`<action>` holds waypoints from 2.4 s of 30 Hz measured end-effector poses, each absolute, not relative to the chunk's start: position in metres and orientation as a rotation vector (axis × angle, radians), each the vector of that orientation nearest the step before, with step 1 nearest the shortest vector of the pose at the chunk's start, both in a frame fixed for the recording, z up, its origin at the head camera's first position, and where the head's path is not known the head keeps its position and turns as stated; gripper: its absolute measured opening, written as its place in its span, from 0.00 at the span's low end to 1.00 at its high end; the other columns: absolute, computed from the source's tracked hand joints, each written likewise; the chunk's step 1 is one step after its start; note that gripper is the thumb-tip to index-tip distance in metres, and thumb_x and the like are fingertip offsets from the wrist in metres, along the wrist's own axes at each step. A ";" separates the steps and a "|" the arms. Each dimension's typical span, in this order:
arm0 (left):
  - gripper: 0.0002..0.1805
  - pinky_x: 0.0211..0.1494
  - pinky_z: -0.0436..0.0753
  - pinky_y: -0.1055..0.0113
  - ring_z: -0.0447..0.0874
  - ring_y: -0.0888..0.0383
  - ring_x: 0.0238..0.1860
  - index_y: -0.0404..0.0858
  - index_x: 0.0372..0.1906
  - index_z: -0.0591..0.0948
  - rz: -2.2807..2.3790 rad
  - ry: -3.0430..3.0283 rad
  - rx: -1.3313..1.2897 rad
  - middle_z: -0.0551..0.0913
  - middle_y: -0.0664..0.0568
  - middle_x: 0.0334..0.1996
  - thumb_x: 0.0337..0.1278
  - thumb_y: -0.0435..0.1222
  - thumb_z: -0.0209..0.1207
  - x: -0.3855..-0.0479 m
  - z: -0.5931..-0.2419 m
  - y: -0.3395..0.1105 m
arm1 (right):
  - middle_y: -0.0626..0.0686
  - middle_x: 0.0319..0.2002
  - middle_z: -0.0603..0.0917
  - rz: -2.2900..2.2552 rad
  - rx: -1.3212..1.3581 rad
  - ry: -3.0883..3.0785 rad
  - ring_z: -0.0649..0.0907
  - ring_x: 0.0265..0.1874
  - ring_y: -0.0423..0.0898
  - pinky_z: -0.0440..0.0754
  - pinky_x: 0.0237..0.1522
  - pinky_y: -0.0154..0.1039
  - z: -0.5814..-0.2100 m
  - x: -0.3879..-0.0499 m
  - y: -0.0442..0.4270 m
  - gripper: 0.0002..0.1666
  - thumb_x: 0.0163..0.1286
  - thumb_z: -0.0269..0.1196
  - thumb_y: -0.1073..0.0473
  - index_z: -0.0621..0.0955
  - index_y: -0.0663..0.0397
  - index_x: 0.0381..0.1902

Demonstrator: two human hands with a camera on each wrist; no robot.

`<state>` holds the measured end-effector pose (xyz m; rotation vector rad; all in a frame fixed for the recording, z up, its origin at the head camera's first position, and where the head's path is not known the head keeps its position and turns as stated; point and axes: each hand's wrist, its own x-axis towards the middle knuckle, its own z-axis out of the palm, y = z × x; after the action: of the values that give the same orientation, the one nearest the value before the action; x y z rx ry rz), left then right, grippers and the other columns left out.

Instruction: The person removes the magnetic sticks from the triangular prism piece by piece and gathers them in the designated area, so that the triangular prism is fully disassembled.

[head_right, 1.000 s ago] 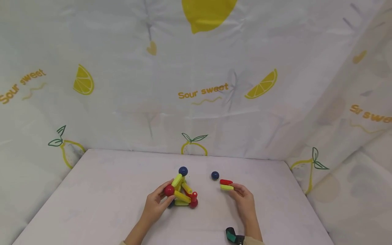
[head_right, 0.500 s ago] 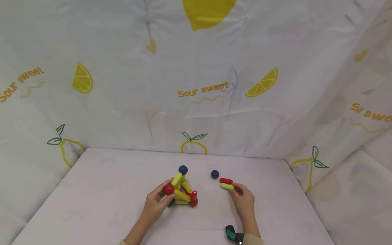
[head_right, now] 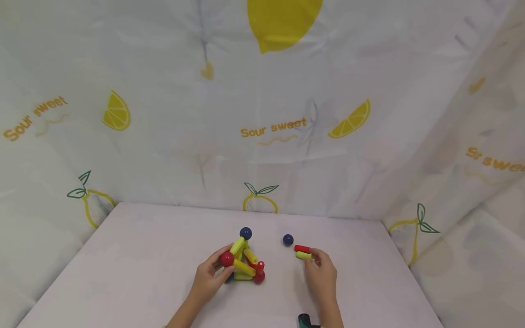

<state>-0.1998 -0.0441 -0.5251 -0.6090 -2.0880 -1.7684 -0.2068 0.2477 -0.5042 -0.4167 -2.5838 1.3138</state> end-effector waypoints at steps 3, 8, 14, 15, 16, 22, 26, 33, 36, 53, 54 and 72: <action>0.28 0.51 0.81 0.67 0.80 0.49 0.56 0.41 0.60 0.74 -1.769 -2.098 -0.592 0.78 0.46 0.59 0.52 0.36 0.66 -0.198 -0.526 -0.043 | 0.60 0.50 0.82 1.385 -0.222 -2.597 0.81 0.51 0.54 0.80 0.55 0.43 -0.493 -0.200 0.227 0.19 0.64 0.63 0.63 0.78 0.62 0.53; 0.28 0.51 0.81 0.67 0.80 0.49 0.55 0.41 0.59 0.74 -1.768 -2.103 -0.575 0.78 0.46 0.58 0.50 0.34 0.67 -0.198 -0.526 -0.043 | 0.55 0.48 0.84 1.614 0.074 -2.680 0.83 0.48 0.48 0.83 0.47 0.34 -0.490 -0.197 0.198 0.19 0.63 0.66 0.58 0.79 0.59 0.51; 0.28 0.51 0.82 0.67 0.80 0.49 0.55 0.42 0.59 0.75 -1.773 -2.087 -0.588 0.79 0.49 0.58 0.50 0.32 0.67 -0.199 -0.525 -0.042 | 0.55 0.48 0.84 1.644 0.263 -2.761 0.83 0.48 0.50 0.84 0.45 0.34 -0.485 -0.195 0.179 0.25 0.61 0.66 0.49 0.79 0.58 0.52; 0.28 0.51 0.81 0.67 0.80 0.49 0.55 0.42 0.59 0.75 -1.771 -2.089 -0.588 0.79 0.49 0.58 0.50 0.32 0.67 -0.199 -0.525 -0.042 | 0.54 0.48 0.84 1.636 0.273 -2.766 0.83 0.48 0.50 0.84 0.45 0.34 -0.485 -0.195 0.177 0.24 0.61 0.66 0.49 0.79 0.57 0.52; 0.28 0.52 0.81 0.68 0.80 0.50 0.55 0.42 0.59 0.75 -1.767 -2.092 -0.588 0.79 0.49 0.58 0.50 0.32 0.66 -0.199 -0.525 -0.042 | 0.54 0.48 0.84 1.627 0.283 -2.768 0.83 0.47 0.49 0.84 0.44 0.33 -0.485 -0.195 0.176 0.24 0.61 0.66 0.50 0.79 0.56 0.51; 0.27 0.52 0.81 0.68 0.80 0.49 0.56 0.42 0.59 0.75 -1.750 -2.118 -0.574 0.79 0.48 0.58 0.50 0.31 0.66 -0.199 -0.527 -0.042 | 0.54 0.46 0.85 1.522 0.317 -2.776 0.84 0.45 0.48 0.85 0.41 0.32 -0.489 -0.198 0.172 0.16 0.64 0.65 0.54 0.82 0.53 0.48; 0.27 0.52 0.81 0.69 0.80 0.48 0.56 0.42 0.59 0.74 -1.720 -2.131 -0.576 0.79 0.47 0.58 0.51 0.32 0.66 -0.200 -0.527 -0.042 | 0.54 0.46 0.85 1.511 0.289 -2.759 0.85 0.46 0.50 0.85 0.43 0.36 -0.491 -0.200 0.173 0.14 0.64 0.64 0.56 0.82 0.52 0.46; 0.27 0.51 0.82 0.69 0.81 0.48 0.54 0.40 0.59 0.74 -1.679 -2.116 -0.598 0.79 0.46 0.57 0.52 0.32 0.65 -0.201 -0.528 -0.042 | 0.57 0.45 0.84 1.959 0.021 -2.540 0.84 0.43 0.47 0.84 0.45 0.37 -0.496 -0.204 0.179 0.18 0.66 0.62 0.58 0.79 0.64 0.49; 0.27 0.51 0.81 0.69 0.80 0.48 0.55 0.41 0.59 0.74 -1.678 -2.118 -0.602 0.79 0.46 0.58 0.52 0.32 0.66 -0.201 -0.529 -0.042 | 0.61 0.47 0.83 2.215 -0.104 -2.352 0.84 0.42 0.48 0.84 0.45 0.37 -0.498 -0.204 0.183 0.22 0.66 0.61 0.58 0.75 0.69 0.53; 0.27 0.52 0.81 0.69 0.80 0.49 0.55 0.41 0.59 0.74 -1.719 -2.125 -0.587 0.79 0.47 0.58 0.52 0.33 0.66 -0.200 -0.528 -0.044 | 0.60 0.61 0.74 1.738 -0.495 -2.512 0.77 0.56 0.52 0.82 0.49 0.31 -0.524 -0.202 0.251 0.21 0.68 0.60 0.58 0.76 0.54 0.58; 0.27 0.52 0.81 0.68 0.80 0.48 0.55 0.41 0.59 0.74 -1.719 -2.122 -0.589 0.79 0.47 0.58 0.52 0.33 0.66 -0.200 -0.528 -0.044 | 0.60 0.61 0.74 1.688 -0.494 -2.532 0.77 0.56 0.53 0.82 0.50 0.32 -0.526 -0.202 0.253 0.21 0.68 0.60 0.58 0.76 0.54 0.58; 0.27 0.53 0.82 0.64 0.81 0.47 0.54 0.33 0.57 0.75 -1.825 -2.139 -0.641 0.79 0.41 0.56 0.48 0.24 0.65 -0.204 -0.524 -0.054 | 0.65 0.51 0.78 1.174 -0.561 -2.630 0.80 0.50 0.57 0.80 0.52 0.53 -0.539 -0.205 0.259 0.20 0.65 0.61 0.63 0.74 0.63 0.55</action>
<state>-0.2036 -0.0538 -0.5236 -0.6409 -2.1390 -1.8251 -0.2053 0.2592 -0.5390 -0.5610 -2.6297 1.1744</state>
